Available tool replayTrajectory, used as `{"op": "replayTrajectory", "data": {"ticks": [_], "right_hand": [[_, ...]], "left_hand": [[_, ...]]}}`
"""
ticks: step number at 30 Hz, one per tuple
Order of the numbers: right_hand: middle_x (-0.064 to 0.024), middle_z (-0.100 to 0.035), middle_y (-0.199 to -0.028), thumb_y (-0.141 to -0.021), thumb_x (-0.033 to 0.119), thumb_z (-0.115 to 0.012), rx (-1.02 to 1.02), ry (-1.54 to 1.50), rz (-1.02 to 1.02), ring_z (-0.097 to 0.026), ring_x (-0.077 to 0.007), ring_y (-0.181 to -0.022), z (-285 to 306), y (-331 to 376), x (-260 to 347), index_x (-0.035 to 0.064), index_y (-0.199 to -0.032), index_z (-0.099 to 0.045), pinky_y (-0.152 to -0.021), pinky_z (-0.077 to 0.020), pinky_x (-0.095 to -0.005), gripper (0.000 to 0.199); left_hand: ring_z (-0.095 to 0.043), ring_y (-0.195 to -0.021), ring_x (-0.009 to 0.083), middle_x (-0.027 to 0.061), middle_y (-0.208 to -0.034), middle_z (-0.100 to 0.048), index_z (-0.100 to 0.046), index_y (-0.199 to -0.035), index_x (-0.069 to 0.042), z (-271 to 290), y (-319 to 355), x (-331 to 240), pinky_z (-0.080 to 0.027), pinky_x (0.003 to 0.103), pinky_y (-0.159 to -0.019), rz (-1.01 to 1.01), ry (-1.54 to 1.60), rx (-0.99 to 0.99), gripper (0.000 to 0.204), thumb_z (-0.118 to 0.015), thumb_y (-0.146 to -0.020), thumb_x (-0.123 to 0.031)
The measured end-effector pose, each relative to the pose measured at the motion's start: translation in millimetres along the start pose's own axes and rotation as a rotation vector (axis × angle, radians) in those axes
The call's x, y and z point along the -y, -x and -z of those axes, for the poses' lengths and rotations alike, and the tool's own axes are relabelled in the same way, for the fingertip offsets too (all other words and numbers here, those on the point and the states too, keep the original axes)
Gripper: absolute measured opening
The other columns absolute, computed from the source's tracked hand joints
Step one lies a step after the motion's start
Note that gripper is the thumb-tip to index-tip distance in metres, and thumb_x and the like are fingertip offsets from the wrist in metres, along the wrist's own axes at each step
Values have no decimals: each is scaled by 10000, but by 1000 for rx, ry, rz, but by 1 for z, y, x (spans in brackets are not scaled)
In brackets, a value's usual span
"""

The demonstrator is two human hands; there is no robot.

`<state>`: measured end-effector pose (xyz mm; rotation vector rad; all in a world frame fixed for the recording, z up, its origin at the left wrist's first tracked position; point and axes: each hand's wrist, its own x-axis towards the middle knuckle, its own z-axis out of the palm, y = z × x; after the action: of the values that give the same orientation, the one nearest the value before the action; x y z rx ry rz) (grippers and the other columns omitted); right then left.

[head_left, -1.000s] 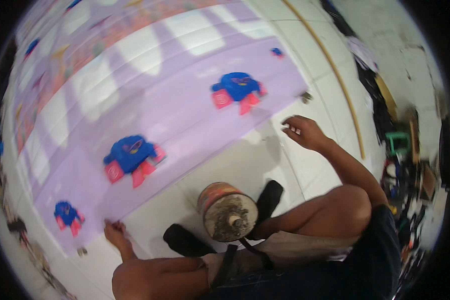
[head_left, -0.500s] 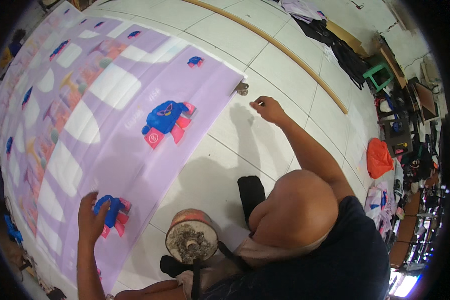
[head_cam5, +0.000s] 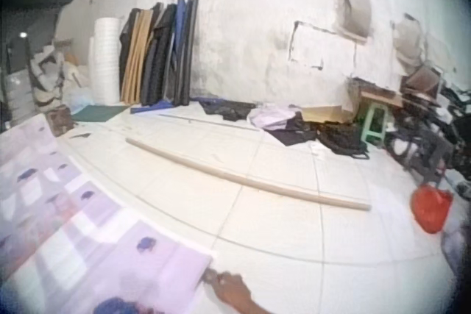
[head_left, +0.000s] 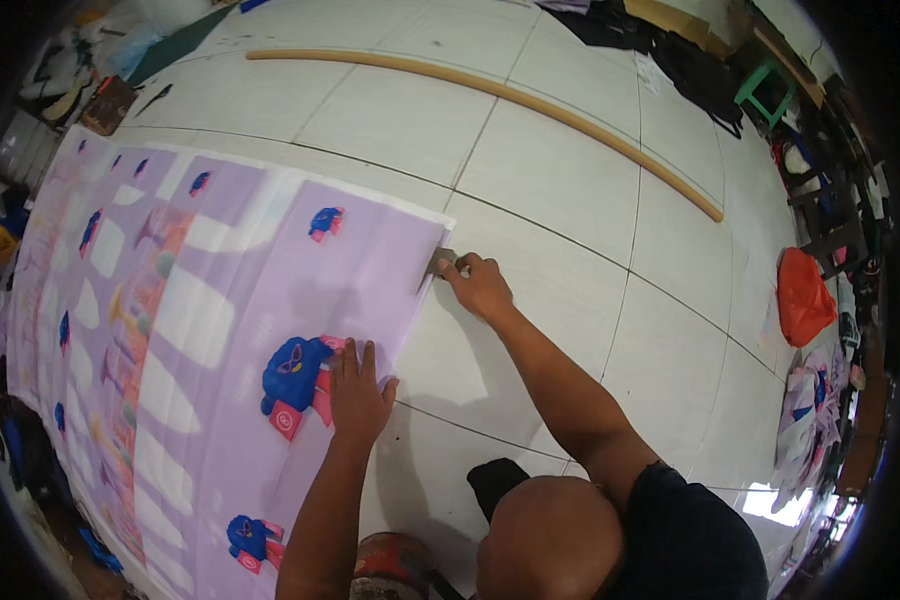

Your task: The person cuts a large piece of printed purple and white fabric using shears, then uses a wooden rod to help align another layer of fabric before using a weighted tool to secure the edges.

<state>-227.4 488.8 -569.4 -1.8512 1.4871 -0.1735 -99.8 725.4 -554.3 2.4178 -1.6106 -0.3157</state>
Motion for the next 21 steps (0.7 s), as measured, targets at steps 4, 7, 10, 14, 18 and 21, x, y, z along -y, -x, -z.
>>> {"op": "replayTrajectory", "data": {"ticks": [4,7,10,14,18,21], "right_hand": [[-203,-590,-1111,-874,580,-594,54,-120,11,-626,-343,-958,2,3,1,63,-1124,-600,-802,-515,-427,574],[-202,-582,-1105,-872,516,-650,201,-505,-53,-627,-264,-925,5,-9,-10,20,-1112,-585,-717,-541,-363,555],[-180,-604,-1047,-868,501,-672,120,-682,-260,-629,-194,-859,9,-10,6,-44,-1084,-582,-659,-548,-306,592],[-156,-637,-907,-864,521,-669,298,-521,-221,-632,-178,-767,15,-24,3,-95,-994,-618,-667,-550,-296,632],[-122,-639,-810,-887,500,-650,312,-522,-179,-624,-168,-722,10,-28,-7,-82,-940,-656,-664,-544,-286,585],[-103,-639,-752,-911,453,-624,259,-594,-161,-613,-145,-670,11,-25,-22,-71,-896,-669,-637,-524,-275,526]], "left_hand": [[-389,-1325,434,260,-1452,-386,-445,-1385,-18,-26,-9,-3,-331,475,-1104,105,-6,51,602,-638,-881,-285],[-392,-1322,435,256,-1455,-385,-443,-1384,-17,-35,-10,-5,-333,477,-1103,68,20,29,576,-620,-895,-267],[-403,-1312,437,254,-1440,-407,-458,-1371,-13,-32,-11,-2,-342,482,-1096,77,11,28,555,-617,-899,-258],[-416,-1302,441,258,-1420,-432,-488,-1346,-6,-29,-9,-4,-356,488,-1083,87,58,-11,526,-624,-896,-242],[-425,-1295,442,260,-1412,-443,-504,-1337,-4,-29,-11,-5,-362,490,-1078,72,37,-27,511,-629,-894,-226],[-431,-1291,443,262,-1409,-448,-513,-1331,-3,-28,-11,-7,-365,490,-1075,75,34,-31,504,-633,-892,-219]]}}
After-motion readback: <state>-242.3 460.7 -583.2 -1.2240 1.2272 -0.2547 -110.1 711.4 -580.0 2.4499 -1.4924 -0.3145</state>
